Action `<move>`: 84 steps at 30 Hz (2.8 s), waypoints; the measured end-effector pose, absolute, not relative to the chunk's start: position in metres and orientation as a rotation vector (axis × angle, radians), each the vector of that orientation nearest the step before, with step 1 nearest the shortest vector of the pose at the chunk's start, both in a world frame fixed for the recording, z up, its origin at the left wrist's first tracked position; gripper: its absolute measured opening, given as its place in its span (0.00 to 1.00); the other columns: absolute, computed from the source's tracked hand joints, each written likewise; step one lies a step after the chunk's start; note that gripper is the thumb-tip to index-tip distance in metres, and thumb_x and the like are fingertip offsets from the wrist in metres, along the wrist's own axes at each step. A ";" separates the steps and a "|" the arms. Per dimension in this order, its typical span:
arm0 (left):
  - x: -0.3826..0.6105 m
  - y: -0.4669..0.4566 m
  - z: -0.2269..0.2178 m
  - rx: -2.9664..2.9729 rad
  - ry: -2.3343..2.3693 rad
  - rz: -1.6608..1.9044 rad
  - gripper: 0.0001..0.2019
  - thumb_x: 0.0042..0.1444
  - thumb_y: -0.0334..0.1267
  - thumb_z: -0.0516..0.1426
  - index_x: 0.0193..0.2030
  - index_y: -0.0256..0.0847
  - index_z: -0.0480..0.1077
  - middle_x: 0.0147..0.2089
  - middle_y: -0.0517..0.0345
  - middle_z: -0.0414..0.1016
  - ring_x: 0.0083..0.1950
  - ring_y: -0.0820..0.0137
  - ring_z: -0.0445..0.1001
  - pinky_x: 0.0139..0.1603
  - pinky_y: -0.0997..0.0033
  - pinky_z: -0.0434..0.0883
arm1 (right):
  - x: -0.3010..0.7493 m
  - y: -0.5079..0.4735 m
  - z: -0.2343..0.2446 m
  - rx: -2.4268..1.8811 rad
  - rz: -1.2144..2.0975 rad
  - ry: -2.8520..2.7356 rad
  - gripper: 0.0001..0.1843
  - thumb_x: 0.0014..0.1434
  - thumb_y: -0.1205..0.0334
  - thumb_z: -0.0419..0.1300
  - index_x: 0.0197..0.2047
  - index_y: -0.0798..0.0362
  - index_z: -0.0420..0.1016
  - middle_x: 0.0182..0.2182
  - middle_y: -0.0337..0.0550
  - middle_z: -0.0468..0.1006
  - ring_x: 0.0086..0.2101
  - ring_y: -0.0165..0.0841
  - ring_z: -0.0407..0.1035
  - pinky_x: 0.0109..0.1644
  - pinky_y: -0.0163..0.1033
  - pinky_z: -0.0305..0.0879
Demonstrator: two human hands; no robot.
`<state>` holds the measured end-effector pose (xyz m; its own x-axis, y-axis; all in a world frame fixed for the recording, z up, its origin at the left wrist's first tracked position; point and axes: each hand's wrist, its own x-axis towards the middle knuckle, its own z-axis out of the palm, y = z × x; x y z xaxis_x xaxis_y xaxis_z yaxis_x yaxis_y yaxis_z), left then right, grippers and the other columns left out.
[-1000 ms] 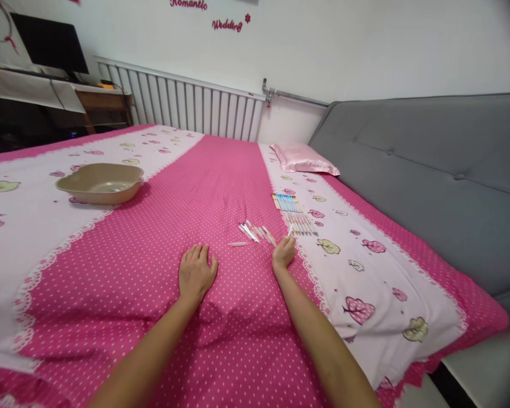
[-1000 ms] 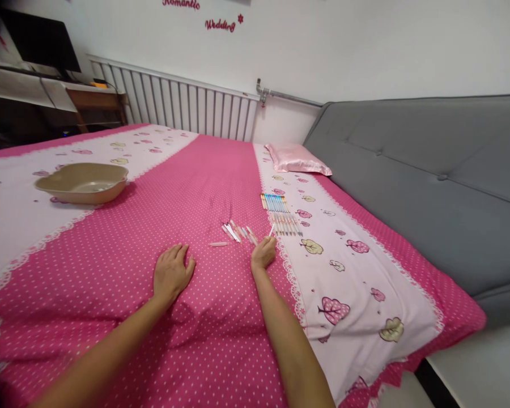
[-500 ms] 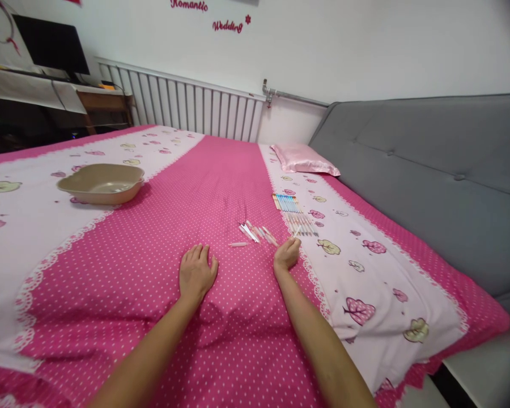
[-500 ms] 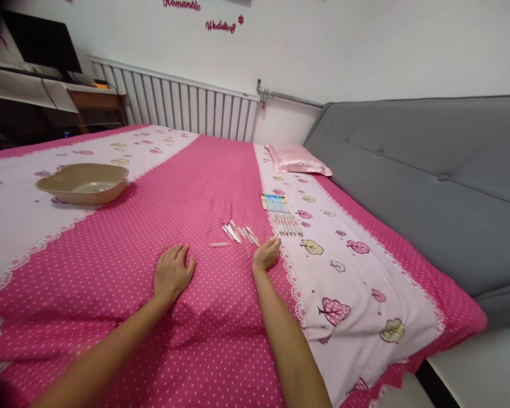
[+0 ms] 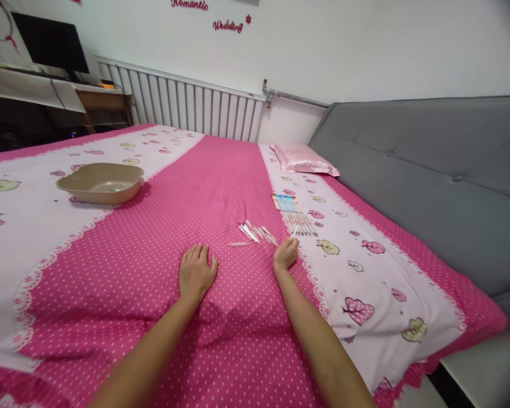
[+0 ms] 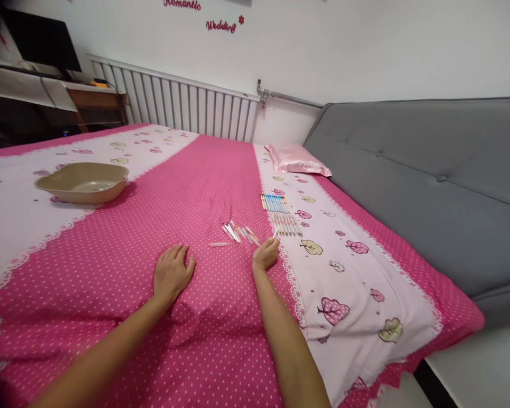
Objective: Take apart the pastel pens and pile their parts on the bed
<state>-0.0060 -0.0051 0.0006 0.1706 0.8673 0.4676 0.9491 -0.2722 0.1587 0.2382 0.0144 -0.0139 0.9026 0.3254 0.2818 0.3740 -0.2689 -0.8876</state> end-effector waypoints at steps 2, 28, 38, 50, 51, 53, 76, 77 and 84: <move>-0.006 -0.005 0.000 -2.268 -1.780 -0.713 0.25 0.59 0.43 0.45 0.56 0.28 0.67 0.56 0.41 0.70 0.59 0.57 0.65 0.61 0.55 0.58 | 0.238 0.015 -0.014 -1.878 -0.054 -0.500 0.11 0.61 0.58 0.41 0.32 0.48 0.60 0.30 0.47 0.74 0.30 0.40 0.68 0.29 0.38 0.52; -0.006 -0.004 -0.001 -2.278 -1.783 -0.724 0.25 0.59 0.44 0.45 0.56 0.29 0.67 0.56 0.40 0.70 0.59 0.57 0.65 0.61 0.55 0.58 | 0.238 0.014 -0.012 -1.875 -0.027 -0.529 0.14 0.60 0.57 0.42 0.27 0.48 0.62 0.27 0.43 0.74 0.27 0.37 0.66 0.28 0.36 0.49; -0.007 -0.005 0.000 -2.270 -1.774 -0.712 0.25 0.59 0.44 0.44 0.56 0.30 0.67 0.56 0.41 0.70 0.59 0.57 0.65 0.61 0.55 0.58 | 0.239 0.016 -0.015 -1.803 0.011 -0.585 0.14 0.60 0.58 0.40 0.29 0.49 0.63 0.25 0.42 0.75 0.25 0.35 0.68 0.29 0.36 0.55; -0.006 -0.005 0.000 -2.261 -1.766 -0.727 0.25 0.59 0.43 0.45 0.56 0.30 0.68 0.56 0.41 0.70 0.59 0.57 0.65 0.61 0.55 0.58 | 0.239 0.015 -0.012 -1.807 -0.039 -0.573 0.12 0.60 0.58 0.41 0.31 0.49 0.62 0.31 0.47 0.75 0.31 0.38 0.69 0.32 0.37 0.56; -0.006 -0.005 0.000 -2.259 -1.765 -0.719 0.25 0.59 0.43 0.44 0.56 0.30 0.68 0.56 0.41 0.70 0.59 0.57 0.65 0.61 0.55 0.58 | 0.238 0.015 -0.012 -1.810 -0.045 -0.567 0.12 0.60 0.58 0.41 0.31 0.49 0.62 0.31 0.47 0.75 0.32 0.38 0.69 0.33 0.37 0.56; -0.006 -0.005 0.000 -2.258 -1.766 -0.706 0.25 0.59 0.43 0.44 0.56 0.29 0.68 0.56 0.42 0.70 0.59 0.57 0.65 0.61 0.56 0.58 | 0.238 0.014 -0.012 -1.814 -0.054 -0.560 0.12 0.60 0.58 0.41 0.31 0.49 0.61 0.31 0.47 0.75 0.31 0.38 0.69 0.32 0.37 0.55; -0.007 -0.005 0.000 -2.260 -1.765 -0.699 0.25 0.59 0.43 0.44 0.56 0.30 0.68 0.56 0.42 0.70 0.59 0.57 0.65 0.61 0.57 0.58 | 0.241 0.018 -0.021 -1.743 0.026 -0.550 0.14 0.61 0.56 0.38 0.29 0.48 0.59 0.25 0.41 0.76 0.26 0.35 0.71 0.31 0.36 0.60; -0.007 -0.005 0.000 -2.257 -1.765 -0.699 0.25 0.59 0.43 0.44 0.55 0.31 0.68 0.56 0.42 0.70 0.59 0.57 0.65 0.61 0.56 0.58 | 0.241 0.019 -0.021 -1.730 0.043 -0.562 0.14 0.61 0.56 0.38 0.29 0.48 0.59 0.25 0.41 0.76 0.26 0.35 0.72 0.31 0.36 0.61; -0.006 -0.005 0.001 -2.260 -1.772 -0.702 0.25 0.59 0.43 0.44 0.56 0.31 0.68 0.56 0.42 0.70 0.59 0.57 0.65 0.61 0.56 0.58 | 0.241 0.022 -0.023 -1.634 0.159 -0.673 0.14 0.61 0.56 0.39 0.29 0.49 0.60 0.26 0.43 0.76 0.28 0.33 0.73 0.32 0.35 0.64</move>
<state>-0.0061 -0.0048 0.0006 0.1756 0.8648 0.4705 0.9523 -0.2704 0.1417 0.2411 0.0219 -0.0225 0.8176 0.5074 0.2722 0.3320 -0.0291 -0.9428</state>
